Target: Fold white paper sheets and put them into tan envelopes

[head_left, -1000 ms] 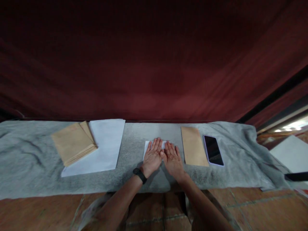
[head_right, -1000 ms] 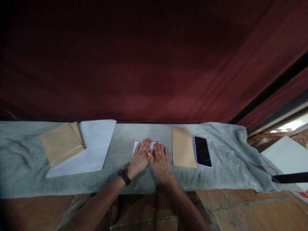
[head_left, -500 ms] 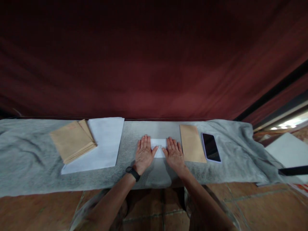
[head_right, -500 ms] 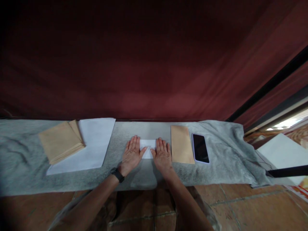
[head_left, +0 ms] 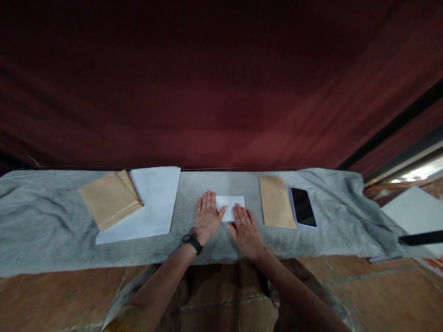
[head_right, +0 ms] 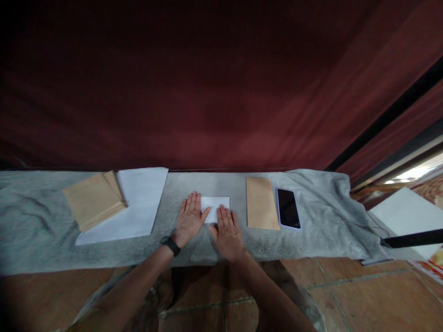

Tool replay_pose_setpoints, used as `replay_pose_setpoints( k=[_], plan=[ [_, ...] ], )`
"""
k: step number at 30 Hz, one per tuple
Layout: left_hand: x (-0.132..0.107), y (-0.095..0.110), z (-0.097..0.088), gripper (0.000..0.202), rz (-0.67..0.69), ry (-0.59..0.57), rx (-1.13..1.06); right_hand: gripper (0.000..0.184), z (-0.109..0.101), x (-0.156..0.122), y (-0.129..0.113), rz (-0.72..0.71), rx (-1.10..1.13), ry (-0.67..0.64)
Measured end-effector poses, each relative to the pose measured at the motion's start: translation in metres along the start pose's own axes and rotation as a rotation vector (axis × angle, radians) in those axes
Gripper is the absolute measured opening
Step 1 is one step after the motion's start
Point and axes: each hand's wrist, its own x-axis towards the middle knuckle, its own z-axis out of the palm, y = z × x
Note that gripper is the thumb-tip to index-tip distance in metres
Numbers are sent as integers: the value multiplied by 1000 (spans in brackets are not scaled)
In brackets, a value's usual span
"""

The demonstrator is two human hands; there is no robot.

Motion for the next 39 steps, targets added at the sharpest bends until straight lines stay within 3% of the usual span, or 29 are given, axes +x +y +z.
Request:
replay_pose_setpoints(
  k=[12,20,24,28,33,39],
  plan=[
    [0,-8,5,78,-8,56,-17,64,-10,-24,16,22,-57,-42],
    [-2,-23,-4,75,-31,-15,17,65,-13,-35,27,-32,-63,-11],
    [-4,-28,-13,74,-56,31,11,65,-14,-35,29,-54,-67,-12],
    [-9,-18,-23,63,156,63,-74,66,-15,-33,29,-44,-64,-18],
    [-17,11,-22,56,501,-76,-197,65,-15,-34,28,-49,-65,-25],
    [-12,26,-11,57,544,-132,-203,65,-13,-35,28,-56,-71,0]
  ],
)
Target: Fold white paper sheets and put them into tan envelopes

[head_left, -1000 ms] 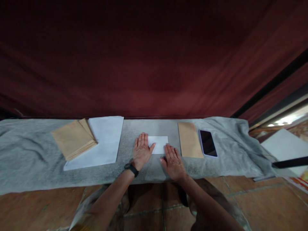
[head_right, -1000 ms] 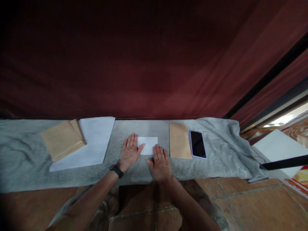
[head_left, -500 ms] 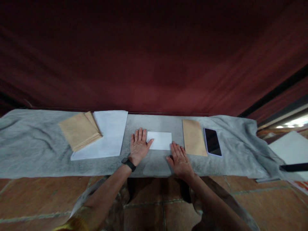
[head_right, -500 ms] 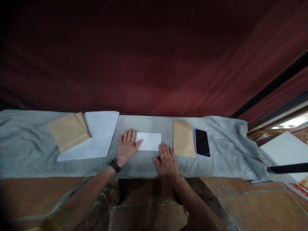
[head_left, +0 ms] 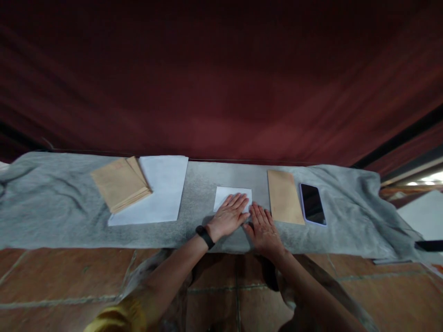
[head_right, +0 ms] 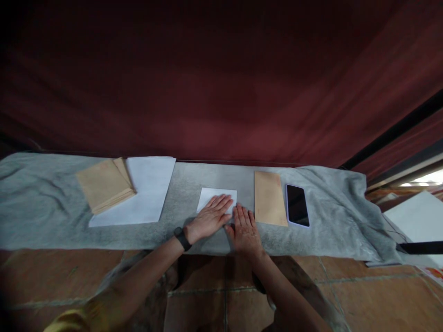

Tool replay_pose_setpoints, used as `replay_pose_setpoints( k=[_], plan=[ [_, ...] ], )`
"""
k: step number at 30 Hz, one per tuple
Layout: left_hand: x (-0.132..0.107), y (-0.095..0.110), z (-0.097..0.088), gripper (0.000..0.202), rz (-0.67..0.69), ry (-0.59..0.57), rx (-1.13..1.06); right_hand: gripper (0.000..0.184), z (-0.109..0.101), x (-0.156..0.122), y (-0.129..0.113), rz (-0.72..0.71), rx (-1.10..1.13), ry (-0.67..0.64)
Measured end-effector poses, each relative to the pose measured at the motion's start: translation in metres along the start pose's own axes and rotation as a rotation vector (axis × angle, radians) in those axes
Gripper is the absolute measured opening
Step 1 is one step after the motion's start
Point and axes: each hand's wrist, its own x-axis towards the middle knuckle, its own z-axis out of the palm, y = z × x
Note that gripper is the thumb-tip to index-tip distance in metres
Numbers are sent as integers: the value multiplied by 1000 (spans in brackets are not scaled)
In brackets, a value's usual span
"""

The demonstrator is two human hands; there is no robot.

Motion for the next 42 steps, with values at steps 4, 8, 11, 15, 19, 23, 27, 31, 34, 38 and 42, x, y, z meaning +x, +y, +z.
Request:
replay_pose_setpoints(
  k=[4,8,11,15,19,23,27,31,34,38,42],
  plan=[
    [10,-2,2,57,-50,5,9,62,-3,1,-2,0,-9,-21],
    [16,-1,4,57,-76,26,28,59,-7,-1,-7,4,8,-63],
    [17,0,7,54,-71,45,49,61,-8,-5,-11,-9,30,-61],
    [16,-1,9,52,-54,58,52,65,-11,-8,-11,-42,52,-64],
    [16,-1,8,51,-57,55,27,63,-14,-9,-11,-54,56,-76],
    [17,0,6,51,-63,36,-2,60,-16,-8,-12,-65,55,-54],
    [20,0,5,52,-104,18,-44,59,-17,-8,-12,-66,64,-55],
    [26,0,6,54,-195,20,-78,56,-18,-5,-11,-75,52,-62],
    [31,-1,5,55,-254,23,-79,56,-18,-2,-12,-70,48,-53],
    [35,-3,1,55,-321,17,-42,55,-20,1,-13,-65,62,-40],
    [34,-9,-3,56,-389,-5,9,52,-20,3,-10,-61,83,-39]
  ],
)
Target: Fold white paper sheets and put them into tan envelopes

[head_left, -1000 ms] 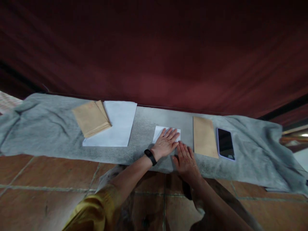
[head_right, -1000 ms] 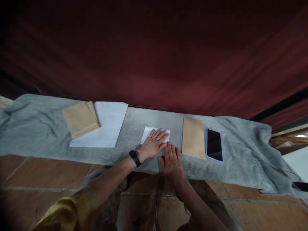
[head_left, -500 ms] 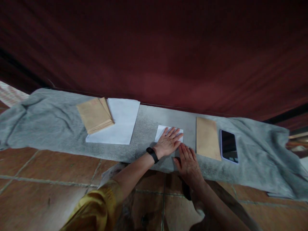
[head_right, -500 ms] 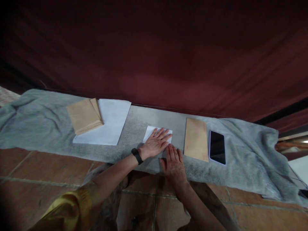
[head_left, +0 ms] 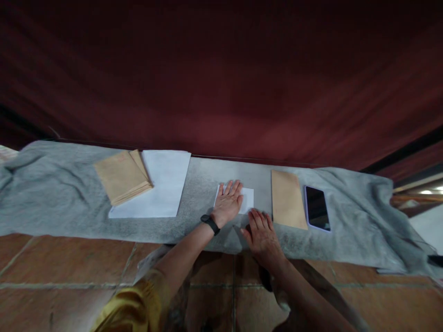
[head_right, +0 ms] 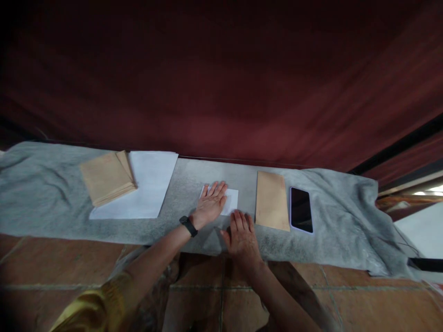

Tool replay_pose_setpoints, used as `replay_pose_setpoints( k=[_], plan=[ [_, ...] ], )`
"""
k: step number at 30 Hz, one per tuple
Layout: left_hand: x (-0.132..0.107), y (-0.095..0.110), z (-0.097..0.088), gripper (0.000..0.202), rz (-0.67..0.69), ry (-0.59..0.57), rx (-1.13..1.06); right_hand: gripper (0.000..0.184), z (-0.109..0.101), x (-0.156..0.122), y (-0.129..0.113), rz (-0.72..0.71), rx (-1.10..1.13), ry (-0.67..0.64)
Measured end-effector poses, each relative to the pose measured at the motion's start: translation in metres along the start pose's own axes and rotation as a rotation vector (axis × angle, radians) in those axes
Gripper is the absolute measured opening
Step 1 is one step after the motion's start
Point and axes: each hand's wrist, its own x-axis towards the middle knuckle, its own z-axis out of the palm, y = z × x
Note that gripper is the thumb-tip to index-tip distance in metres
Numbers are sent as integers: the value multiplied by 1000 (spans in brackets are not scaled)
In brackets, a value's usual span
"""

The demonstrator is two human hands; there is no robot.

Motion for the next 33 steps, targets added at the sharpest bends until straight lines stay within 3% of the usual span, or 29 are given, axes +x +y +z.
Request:
replay_pose_setpoints(
  k=[5,11,14,17,21,25,29,33],
  plan=[
    [-3,-17,-7,55,-89,35,66,47,-3,2,5,28,61,-22],
    [-6,-42,-24,42,-57,132,-29,42,-7,9,8,68,122,-34],
    [0,-51,-30,24,-128,163,-326,43,-3,12,6,91,107,-37],
    [7,-60,-34,7,-254,121,-678,47,0,18,-1,117,81,-35],
    [7,-66,-39,13,-281,29,-896,58,-2,29,-14,105,100,-36],
    [2,-63,-51,17,-382,-91,-1443,51,-11,44,-17,139,187,-42],
    [1,-56,-65,32,-358,-216,-1880,37,-21,64,-2,316,560,18],
    [-2,-46,-60,42,-425,6,-1833,46,-24,81,6,653,1262,155]
  ],
)
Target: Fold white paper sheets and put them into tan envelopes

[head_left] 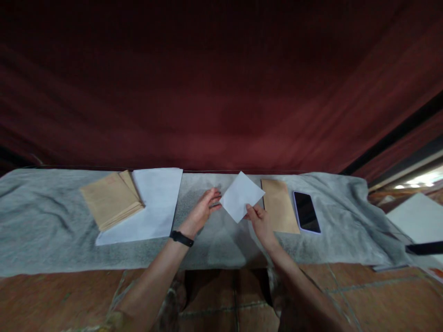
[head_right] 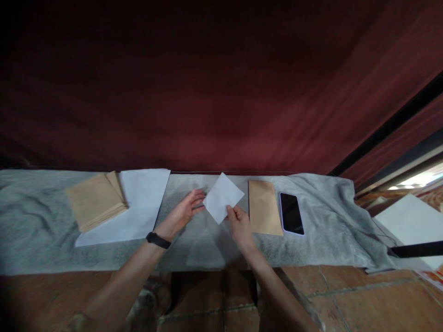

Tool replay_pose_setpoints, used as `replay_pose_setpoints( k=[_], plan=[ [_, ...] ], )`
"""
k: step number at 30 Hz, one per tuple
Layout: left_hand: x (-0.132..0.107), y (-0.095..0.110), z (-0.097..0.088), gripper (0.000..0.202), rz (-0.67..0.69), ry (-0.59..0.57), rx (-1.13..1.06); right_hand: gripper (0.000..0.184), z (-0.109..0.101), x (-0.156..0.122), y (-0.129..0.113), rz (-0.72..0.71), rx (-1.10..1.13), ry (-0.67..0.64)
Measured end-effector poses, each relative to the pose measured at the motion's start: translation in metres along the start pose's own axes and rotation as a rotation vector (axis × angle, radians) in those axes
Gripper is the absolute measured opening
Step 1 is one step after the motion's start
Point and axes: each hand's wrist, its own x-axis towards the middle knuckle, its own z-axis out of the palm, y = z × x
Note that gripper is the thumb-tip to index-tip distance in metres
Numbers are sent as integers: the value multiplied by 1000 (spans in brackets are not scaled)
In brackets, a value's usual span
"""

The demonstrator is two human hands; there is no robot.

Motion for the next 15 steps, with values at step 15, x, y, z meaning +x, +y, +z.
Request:
replay_pose_setpoints(
  k=[15],
  plan=[
    [17,-10,-33,36,73,-165,627,45,-31,11,31,212,-63,2]
  ],
)
